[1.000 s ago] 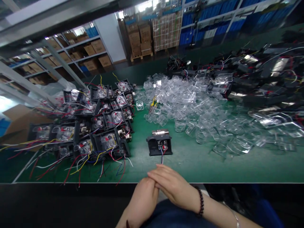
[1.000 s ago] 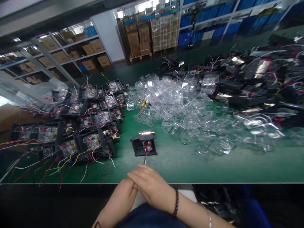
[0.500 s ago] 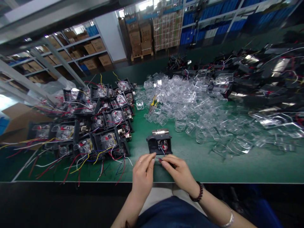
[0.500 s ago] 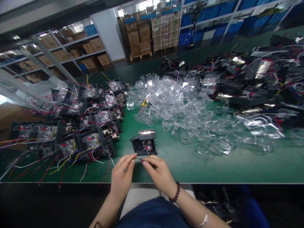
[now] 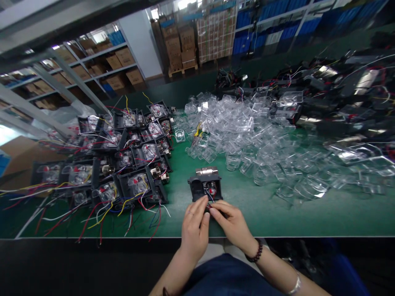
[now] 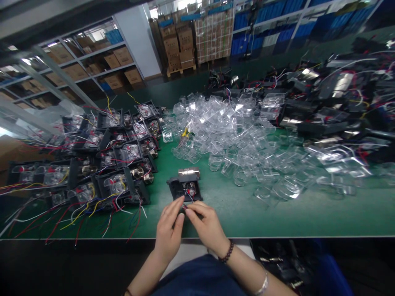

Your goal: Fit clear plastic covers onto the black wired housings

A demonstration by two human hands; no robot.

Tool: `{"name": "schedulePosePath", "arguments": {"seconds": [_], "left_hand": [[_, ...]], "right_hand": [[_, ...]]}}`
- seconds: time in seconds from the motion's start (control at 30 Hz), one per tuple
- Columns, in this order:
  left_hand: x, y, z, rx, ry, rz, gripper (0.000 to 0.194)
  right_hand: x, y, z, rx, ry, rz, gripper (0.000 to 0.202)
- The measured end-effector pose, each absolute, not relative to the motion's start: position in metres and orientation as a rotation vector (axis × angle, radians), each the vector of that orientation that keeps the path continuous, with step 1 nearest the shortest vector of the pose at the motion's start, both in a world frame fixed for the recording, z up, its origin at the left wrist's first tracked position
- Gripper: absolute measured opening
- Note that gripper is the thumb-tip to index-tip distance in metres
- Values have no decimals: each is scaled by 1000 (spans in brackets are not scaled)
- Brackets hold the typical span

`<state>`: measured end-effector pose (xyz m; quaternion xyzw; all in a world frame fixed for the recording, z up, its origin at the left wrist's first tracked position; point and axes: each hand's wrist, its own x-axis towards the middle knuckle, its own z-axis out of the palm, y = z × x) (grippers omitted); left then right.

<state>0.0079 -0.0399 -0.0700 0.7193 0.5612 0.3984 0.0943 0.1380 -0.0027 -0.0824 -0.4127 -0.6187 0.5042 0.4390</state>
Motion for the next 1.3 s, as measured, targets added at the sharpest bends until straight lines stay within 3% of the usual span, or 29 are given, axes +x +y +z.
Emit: {"name": "schedulePosePath", "arguments": {"seconds": [0.57,0.87,1.17,1.3], "left_hand": [[7,-31,-68,2298,1539,1234,34],[3,-21,-60,2157,1496,1314,9],[1,-12,-55,2310,1512,1264,16],[4,-10,-43,2279,1559,1043,18]], "right_hand": [[143,-1,-86,-964,-1498,1345,22],[143,1,-87,-935,-1572,1337,23],[140,1,-86,-993,-1508,1306,15],[141,0,-84,-1055,-1459,1242,18]]}}
